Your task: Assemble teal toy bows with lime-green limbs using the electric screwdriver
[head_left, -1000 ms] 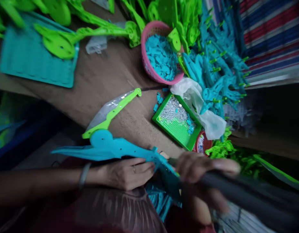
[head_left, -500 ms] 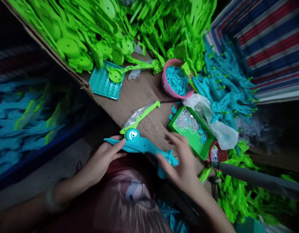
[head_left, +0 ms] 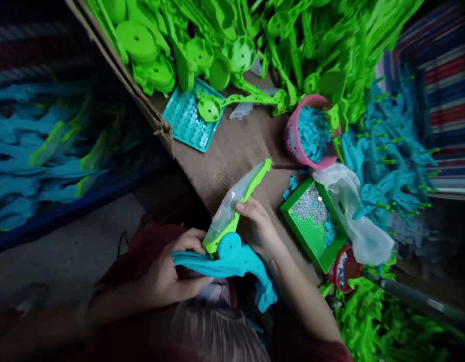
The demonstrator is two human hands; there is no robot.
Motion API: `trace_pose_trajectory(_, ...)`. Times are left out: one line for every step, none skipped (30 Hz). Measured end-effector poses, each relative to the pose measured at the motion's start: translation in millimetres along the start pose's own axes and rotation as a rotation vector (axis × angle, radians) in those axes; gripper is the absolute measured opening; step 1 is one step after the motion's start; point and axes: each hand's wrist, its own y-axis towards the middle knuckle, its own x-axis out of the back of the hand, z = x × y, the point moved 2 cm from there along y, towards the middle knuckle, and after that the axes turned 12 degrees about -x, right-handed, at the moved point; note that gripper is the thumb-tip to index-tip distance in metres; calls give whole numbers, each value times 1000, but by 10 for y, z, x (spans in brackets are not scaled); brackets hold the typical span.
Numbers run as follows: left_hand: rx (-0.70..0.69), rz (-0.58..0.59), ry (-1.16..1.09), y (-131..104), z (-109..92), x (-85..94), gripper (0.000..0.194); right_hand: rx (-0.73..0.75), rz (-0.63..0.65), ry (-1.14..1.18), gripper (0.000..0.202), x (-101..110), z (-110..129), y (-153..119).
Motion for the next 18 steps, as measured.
trace_pose_trajectory(-25,33,-2,4,29,28,27,-15,0,21,31,4,-11,13)
trace_pose_trajectory(-27,70,-1,6,63,58,26,-21,-10,32,30,10,-18,26)
trace_pose_trajectory(-21,102,8,5,96,89,25,-20,-27,32,29,18,-20,36)
trace_pose_trajectory(-22,129,16,4,124,121,25,-12,-51,25,29,27,-18,44)
trace_pose_trajectory(-28,155,19,5,149,152,27,-1,-76,14,28,37,-13,49)
trace_pose_trajectory(-39,186,9,10,171,181,30,13,-98,-1,28,49,-7,52)
trace_pose_trajectory(-45,224,-11,22,190,209,32,26,-113,-17,28,61,-4,53)
trace_pose_trajectory(-47,266,-36,42,208,237,34,33,-119,-30,28,75,-5,53)
trace_pose_trajectory(-39,313,-59,70,225,264,34,38,-119,-43,28,90,-11,52)
trace_pose_trajectory(-31,362,-78,102,238,290,33,45,-118,-55,28,106,-22,50)
trace_pose_trajectory(-23,405,-92,137,248,315,32,49,-116,-69,28,122,-36,47)
trace_pose_trajectory(-13,441,-101,167,255,334,31,55,-117,-86,28,137,-52,43)
trace_pose_trajectory(3,469,-104,188,259,345,30,59,-122,-106,29,148,-66,37)
trace_pose_trajectory(27,483,-106,196,262,347,27,59,-131,-131,30,156,-77,31)
trace_pose_trajectory(63,481,-110,187,265,339,25,55,-144,-158,31,158,-82,25)
trace_pose_trajectory(107,460,-117,163,268,323,23,53,-158,-182,31,157,-79,18)
trace_pose_trajectory(159,424,-134,126,274,299,23,57,-174,-211,31,152,-67,12)
trace_pose_trajectory(205,371,-166,83,280,273,24,79,-196,-245,30,145,-44,3)
